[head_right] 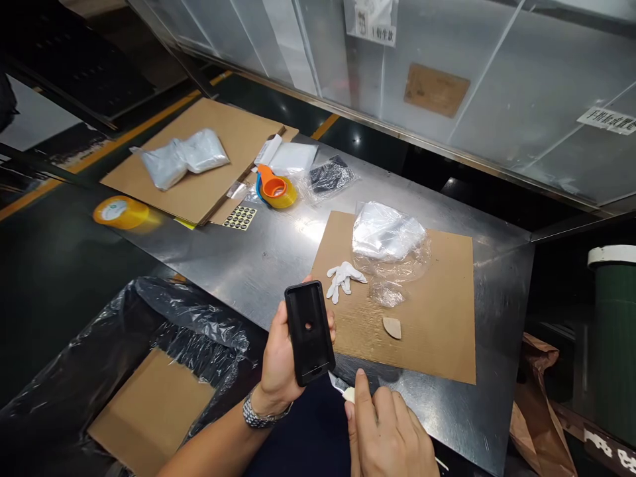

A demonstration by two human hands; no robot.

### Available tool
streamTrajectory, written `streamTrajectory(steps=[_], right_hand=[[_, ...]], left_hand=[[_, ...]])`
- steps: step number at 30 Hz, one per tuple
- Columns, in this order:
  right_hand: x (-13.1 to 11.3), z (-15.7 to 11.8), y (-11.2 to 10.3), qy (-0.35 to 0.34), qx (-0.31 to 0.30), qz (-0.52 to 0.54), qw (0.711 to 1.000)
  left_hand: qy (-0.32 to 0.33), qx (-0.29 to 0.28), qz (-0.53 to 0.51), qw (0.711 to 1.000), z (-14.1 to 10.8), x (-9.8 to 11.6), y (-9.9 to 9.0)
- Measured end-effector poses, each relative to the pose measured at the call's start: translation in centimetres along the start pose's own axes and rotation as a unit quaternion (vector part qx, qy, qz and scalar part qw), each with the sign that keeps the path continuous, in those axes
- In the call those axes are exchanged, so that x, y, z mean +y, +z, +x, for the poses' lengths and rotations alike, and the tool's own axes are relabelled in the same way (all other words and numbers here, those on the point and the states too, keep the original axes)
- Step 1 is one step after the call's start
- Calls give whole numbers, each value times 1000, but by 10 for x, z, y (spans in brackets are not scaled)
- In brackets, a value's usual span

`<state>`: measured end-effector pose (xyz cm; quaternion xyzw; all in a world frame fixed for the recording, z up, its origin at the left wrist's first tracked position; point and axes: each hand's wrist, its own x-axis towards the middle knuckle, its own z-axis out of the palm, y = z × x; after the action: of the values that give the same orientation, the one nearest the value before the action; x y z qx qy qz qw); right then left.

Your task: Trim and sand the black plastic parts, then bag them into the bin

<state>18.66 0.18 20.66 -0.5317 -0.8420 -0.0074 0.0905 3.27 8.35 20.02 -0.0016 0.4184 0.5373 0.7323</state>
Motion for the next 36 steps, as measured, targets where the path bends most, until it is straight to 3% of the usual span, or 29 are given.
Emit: streamTrajectory(steps=[36], right_hand=[[5,5,-6,-20,-37,14,999]], left_hand=[[17,1,13,1000,-2,-4,-4]])
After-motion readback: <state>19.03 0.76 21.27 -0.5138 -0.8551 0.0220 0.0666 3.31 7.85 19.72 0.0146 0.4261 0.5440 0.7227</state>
